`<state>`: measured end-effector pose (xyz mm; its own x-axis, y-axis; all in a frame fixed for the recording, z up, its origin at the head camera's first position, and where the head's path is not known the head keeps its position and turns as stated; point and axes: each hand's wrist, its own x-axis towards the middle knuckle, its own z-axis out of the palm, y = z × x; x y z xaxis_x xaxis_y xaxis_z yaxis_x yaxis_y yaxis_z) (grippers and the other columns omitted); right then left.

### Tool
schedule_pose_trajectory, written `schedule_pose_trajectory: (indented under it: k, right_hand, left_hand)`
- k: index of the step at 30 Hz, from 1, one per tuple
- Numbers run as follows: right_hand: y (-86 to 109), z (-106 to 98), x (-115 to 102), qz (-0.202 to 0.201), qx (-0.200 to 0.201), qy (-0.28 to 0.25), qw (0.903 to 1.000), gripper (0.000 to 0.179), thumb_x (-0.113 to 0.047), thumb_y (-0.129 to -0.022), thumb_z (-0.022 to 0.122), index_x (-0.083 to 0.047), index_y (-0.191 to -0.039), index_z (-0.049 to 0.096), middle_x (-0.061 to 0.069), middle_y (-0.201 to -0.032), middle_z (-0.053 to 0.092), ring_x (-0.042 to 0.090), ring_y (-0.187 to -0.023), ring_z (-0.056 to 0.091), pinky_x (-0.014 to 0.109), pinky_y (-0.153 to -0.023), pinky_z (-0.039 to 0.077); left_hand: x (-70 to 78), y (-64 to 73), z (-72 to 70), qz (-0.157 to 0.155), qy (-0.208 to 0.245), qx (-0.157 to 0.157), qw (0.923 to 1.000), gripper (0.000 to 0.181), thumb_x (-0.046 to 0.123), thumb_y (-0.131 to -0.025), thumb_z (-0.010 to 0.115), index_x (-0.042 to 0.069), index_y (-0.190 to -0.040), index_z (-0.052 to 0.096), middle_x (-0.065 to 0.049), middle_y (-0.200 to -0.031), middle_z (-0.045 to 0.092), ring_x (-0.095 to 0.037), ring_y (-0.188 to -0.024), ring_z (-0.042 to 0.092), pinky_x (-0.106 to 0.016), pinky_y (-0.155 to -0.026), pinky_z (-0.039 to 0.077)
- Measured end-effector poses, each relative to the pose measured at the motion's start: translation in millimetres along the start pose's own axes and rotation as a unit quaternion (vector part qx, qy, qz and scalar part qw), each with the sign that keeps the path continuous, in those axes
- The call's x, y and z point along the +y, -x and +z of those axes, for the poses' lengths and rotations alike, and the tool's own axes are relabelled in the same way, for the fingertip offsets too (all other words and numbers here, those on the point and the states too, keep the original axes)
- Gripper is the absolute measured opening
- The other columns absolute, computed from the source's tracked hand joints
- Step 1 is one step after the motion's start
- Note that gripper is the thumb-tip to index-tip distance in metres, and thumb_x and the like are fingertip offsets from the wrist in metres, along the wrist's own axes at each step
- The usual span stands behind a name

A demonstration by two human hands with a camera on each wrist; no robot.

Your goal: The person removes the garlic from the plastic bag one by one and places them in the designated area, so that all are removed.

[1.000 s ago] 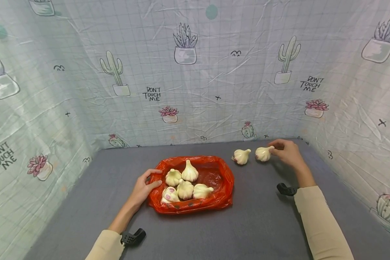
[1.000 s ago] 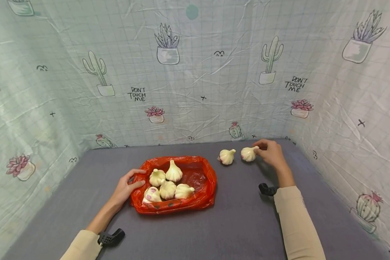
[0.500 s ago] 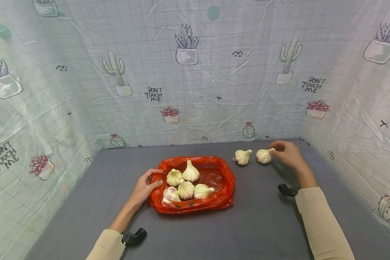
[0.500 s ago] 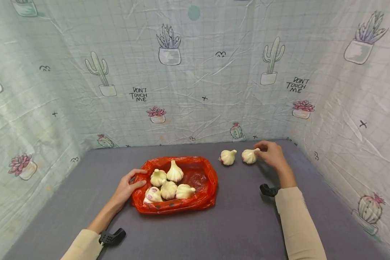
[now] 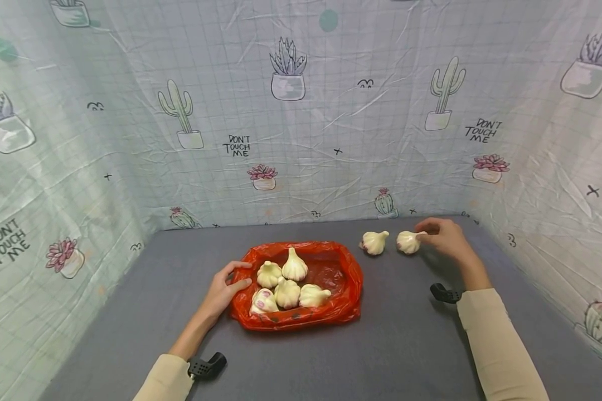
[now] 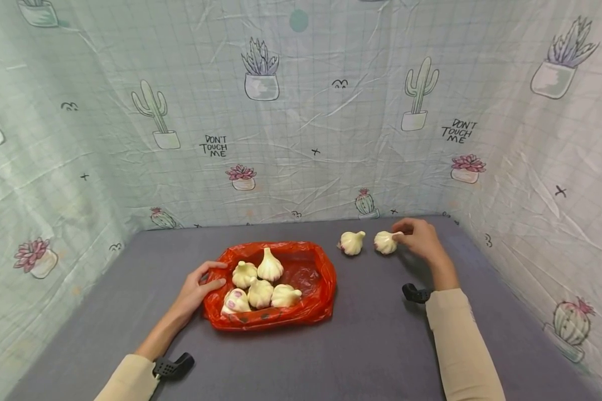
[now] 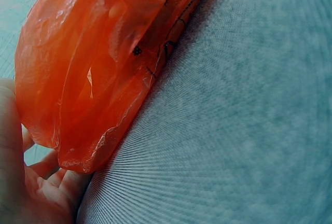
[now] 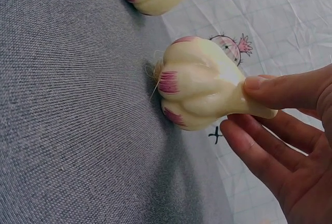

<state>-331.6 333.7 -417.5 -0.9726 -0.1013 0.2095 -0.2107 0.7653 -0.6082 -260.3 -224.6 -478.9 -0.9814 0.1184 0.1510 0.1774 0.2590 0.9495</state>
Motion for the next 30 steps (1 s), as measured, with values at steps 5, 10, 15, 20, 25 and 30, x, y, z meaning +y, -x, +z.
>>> schedule_pose_trajectory:
  k: [5,10,15,20,25,30]
  right_hand:
    - [-2.0,0.9,-1.8,-0.002,-0.004,0.002,1.0,0.03,-0.021,-0.098,0.071,-0.001,-0.12,0.073,0.024,-0.118,0.073,0.04,-0.109,0.069,0.042,-0.082,0.055]
    - [-1.9,-0.2,-1.8,-0.001,-0.012,0.0,0.9999,0.032,-0.023,-0.098,0.07,-0.001,-0.121,0.072,0.026,-0.12,0.072,0.043,-0.11,0.068,0.05,-0.085,0.055]
    - [-0.8,-1.4,-1.5,0.0,-0.013,0.002,0.9999,0.034,-0.025,-0.099,0.07,-0.001,-0.122,0.072,0.026,-0.122,0.071,0.043,-0.112,0.067,0.054,-0.087,0.055]
    - [0.3,-1.5,-1.2,0.001,-0.013,0.002,0.9999,0.035,-0.027,-0.099,0.07,-0.001,-0.123,0.071,0.026,-0.123,0.071,0.044,-0.113,0.067,0.056,-0.089,0.054]
    - [2.8,-3.5,-1.2,0.005,-0.009,-0.002,0.9999,0.035,-0.025,-0.1,0.068,-0.001,-0.125,0.07,0.025,-0.124,0.071,0.043,-0.114,0.066,0.056,-0.091,0.054]
    - [5.1,-9.5,-5.5,0.001,-0.002,0.003,1.0,0.037,-0.025,-0.1,0.068,0.001,-0.127,0.068,0.025,-0.123,0.072,0.043,-0.113,0.067,0.055,-0.09,0.054]
  left_hand:
    - [0.6,0.0,-1.1,-0.001,0.0,-0.001,1.0,0.037,0.01,-0.096,0.069,0.003,-0.132,0.062,-0.026,-0.138,0.058,-0.015,-0.094,0.069,-0.028,-0.077,0.059]
    - [0.9,0.2,-1.1,0.0,0.003,-0.001,1.0,0.038,0.01,-0.095,0.07,0.003,-0.132,0.062,-0.026,-0.138,0.058,-0.015,-0.094,0.069,-0.028,-0.076,0.059]
    - [0.0,0.2,-0.8,0.002,0.003,-0.002,1.0,0.037,0.009,-0.096,0.069,0.003,-0.132,0.062,-0.026,-0.139,0.058,-0.016,-0.094,0.069,-0.028,-0.076,0.059]
    - [0.1,0.9,-0.7,-0.001,0.006,0.0,1.0,0.037,0.009,-0.095,0.069,0.003,-0.131,0.062,-0.025,-0.139,0.058,-0.015,-0.094,0.069,-0.028,-0.076,0.059]
    - [1.2,1.0,-0.2,-0.007,0.006,-0.002,1.0,0.039,0.011,-0.095,0.07,0.004,-0.132,0.062,-0.025,-0.139,0.057,-0.015,-0.095,0.069,-0.027,-0.078,0.058]
    - [1.9,0.9,0.0,-0.008,0.008,0.0,0.9999,0.039,0.01,-0.094,0.07,0.004,-0.132,0.062,-0.025,-0.139,0.057,-0.015,-0.094,0.068,-0.027,-0.077,0.058]
